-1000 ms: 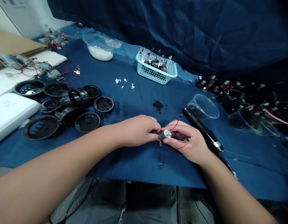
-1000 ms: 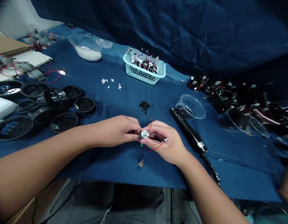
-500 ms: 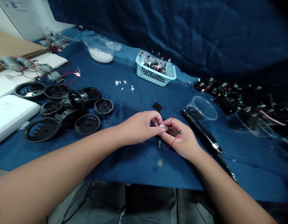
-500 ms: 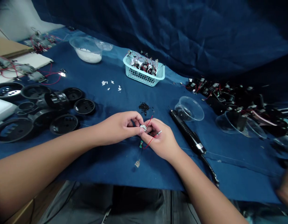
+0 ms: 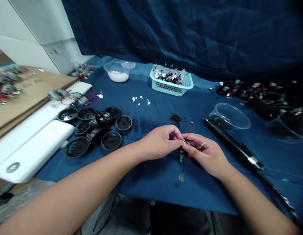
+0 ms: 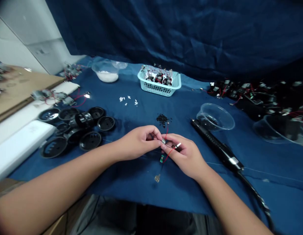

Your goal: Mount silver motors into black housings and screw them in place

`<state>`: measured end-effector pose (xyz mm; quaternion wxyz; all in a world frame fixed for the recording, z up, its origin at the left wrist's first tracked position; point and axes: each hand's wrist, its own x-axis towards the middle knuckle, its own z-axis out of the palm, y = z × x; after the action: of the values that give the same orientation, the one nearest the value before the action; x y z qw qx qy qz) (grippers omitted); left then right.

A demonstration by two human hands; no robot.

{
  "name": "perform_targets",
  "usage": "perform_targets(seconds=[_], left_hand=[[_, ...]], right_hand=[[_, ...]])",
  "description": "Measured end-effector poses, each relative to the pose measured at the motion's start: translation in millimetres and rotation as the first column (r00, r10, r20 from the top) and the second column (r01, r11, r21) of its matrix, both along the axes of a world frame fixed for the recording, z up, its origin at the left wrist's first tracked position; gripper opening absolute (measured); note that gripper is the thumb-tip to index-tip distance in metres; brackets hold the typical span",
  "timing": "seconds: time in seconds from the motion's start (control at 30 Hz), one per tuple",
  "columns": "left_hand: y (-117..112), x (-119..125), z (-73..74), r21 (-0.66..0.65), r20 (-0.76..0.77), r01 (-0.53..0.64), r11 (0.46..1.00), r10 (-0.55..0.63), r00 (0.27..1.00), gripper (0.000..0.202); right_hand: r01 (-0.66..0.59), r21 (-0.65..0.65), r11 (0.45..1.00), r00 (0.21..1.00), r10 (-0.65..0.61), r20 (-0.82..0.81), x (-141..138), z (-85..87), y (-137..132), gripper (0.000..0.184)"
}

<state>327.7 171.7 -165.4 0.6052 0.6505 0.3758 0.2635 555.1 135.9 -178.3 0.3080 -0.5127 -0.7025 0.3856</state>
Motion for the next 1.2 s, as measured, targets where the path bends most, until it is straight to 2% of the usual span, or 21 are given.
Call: perform_targets(seconds=[0.13,0.4,0.57,0.73,0.83,1.0,1.13,1.2], left_hand=[[-1,-1,0.4,-0.011,0.005,0.018,1.000,-0.017,1.000,0.015],[-2,-3,3.0,-0.011,-0.052,-0.021,1.000,0.020,0.998,0.020],[-2,-3,0.2,-0.014,-0.048,-0.030,0.999,0.030,0.998,0.019],[-2,-1,-4.5,-0.128,0.032,-0.002,0.992,0.006,0.999,0.022],[-4,1,-5.6,-0.194,0.086,0.017,0.981,0.000,0.996,0.022],[-6,6,-6.5,-0.275,0.151,-0.009,0.962,0.053,0.987,0.036],[-5,5,-6.7,-0.247,0.094,0.007,0.969,0.017,0.995,0.030],[-5,-1,0.5,-0.117,-0.002,0.005,0.993,-0.005,1.000,0.024]], right_hand=[[-0.008,0.004,1.000,1.000,0.008,-0.024,2,0.6,2,0.033],[-0.019,-0.029,0.999,0.997,0.016,-0.082,2,-10.0,2,0.035],[-0.050,0.040,0.998,0.997,0.052,-0.048,0,-9.2,4,0.031],[-0.072,0.094,0.993,0.996,0.077,-0.053,2,-13.2,6,0.029],[-0.078,0.047,0.996,0.994,0.081,-0.068,7,-18.6,5,0.033],[-0.068,-0.090,0.994,0.990,0.056,-0.126,13,-27.2,4,0.040],[-0.077,-0.116,0.990,0.988,0.061,-0.141,11,-27.8,4,0.043],[-0.065,-0.091,0.994,0.991,0.054,-0.121,8,-24.8,4,0.042]])
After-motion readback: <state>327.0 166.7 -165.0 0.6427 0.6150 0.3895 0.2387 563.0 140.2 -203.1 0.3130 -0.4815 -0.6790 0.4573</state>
